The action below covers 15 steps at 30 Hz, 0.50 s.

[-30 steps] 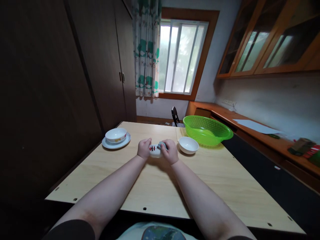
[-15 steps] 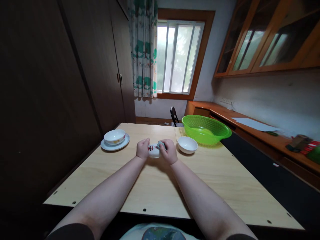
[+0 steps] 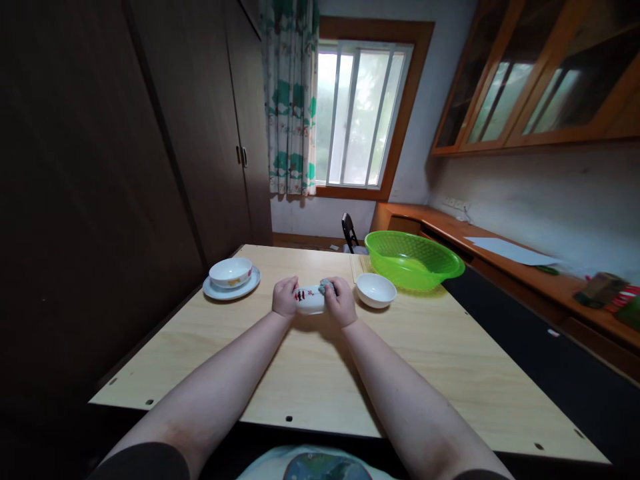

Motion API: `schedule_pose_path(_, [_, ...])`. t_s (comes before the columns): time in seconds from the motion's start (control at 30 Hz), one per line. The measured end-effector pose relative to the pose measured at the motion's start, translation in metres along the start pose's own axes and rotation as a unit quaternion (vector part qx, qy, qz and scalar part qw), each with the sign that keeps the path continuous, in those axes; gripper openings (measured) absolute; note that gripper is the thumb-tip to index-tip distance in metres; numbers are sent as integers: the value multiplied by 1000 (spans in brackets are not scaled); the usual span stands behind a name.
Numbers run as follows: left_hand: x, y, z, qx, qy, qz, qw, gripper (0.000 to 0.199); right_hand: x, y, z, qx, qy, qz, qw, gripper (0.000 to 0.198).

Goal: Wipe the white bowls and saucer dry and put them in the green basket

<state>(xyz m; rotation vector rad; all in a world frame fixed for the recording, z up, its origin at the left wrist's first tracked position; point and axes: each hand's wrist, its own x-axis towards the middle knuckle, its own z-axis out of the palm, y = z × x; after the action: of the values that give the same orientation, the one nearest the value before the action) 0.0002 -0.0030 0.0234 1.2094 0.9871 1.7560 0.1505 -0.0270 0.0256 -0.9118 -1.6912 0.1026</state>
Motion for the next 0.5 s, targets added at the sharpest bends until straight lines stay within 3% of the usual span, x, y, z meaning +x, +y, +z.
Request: schedule_pose_path(0.5, [-3,4,-2,86,-24,12,996,37,-1,-8,-2,-57,-49,-48,996,23])
